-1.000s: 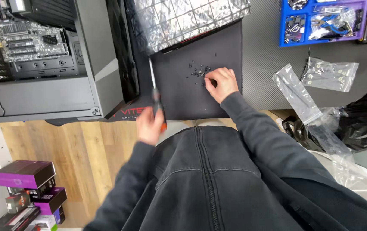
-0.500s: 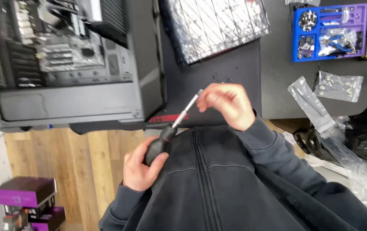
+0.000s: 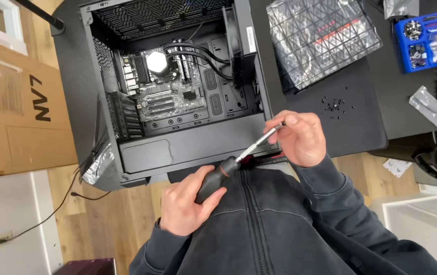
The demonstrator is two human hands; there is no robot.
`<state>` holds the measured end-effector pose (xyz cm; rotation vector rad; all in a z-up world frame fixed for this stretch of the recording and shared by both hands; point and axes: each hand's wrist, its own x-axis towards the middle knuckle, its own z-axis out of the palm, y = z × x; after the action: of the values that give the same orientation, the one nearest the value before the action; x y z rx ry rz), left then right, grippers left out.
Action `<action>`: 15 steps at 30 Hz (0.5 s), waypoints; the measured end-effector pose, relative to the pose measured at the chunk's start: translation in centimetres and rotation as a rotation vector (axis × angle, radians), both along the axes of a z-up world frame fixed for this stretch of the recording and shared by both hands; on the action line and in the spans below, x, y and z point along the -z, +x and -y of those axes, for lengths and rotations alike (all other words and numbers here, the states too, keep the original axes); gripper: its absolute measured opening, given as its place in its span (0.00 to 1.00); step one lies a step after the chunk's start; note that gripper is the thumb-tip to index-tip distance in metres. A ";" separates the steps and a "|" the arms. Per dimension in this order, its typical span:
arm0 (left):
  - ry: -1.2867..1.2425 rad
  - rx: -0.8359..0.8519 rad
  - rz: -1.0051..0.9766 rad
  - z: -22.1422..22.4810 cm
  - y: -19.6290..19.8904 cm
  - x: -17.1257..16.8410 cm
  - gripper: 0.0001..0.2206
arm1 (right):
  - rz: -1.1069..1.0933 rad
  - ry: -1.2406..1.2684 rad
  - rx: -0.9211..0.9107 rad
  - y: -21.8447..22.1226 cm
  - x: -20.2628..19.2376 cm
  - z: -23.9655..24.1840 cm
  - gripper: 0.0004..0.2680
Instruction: The person installs a motherboard with an attached liquid cooler into a PC case. They use a screwdriver to secure components and handle small screws and cables inside the chassis.
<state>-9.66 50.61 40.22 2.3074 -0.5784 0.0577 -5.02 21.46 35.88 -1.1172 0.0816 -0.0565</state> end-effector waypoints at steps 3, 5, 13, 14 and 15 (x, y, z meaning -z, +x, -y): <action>0.106 -0.015 0.117 -3.8 -0.1 -0.2 0.18 | -0.050 -0.061 0.020 -0.5 0.1 -3.6 0.14; 0.194 0.014 0.209 -5.6 -0.1 -0.7 0.18 | 0.032 -0.225 0.016 -0.7 -0.1 -5.9 0.10; -0.021 -0.013 0.129 -9.6 -0.1 0.4 0.18 | -0.131 -0.025 0.162 -1.0 -0.4 -10.2 0.13; -0.055 -0.025 0.115 -10.0 -0.2 0.6 0.18 | -0.175 -0.030 0.223 -1.3 0.0 -10.2 0.14; -0.060 -0.025 0.118 -10.2 0.0 0.6 0.18 | -0.171 -0.034 0.224 -1.2 -0.1 -10.7 0.14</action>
<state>-9.70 60.82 39.60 2.2641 -0.5997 0.2212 -6.25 32.14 36.01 -1.1415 0.3596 -0.1626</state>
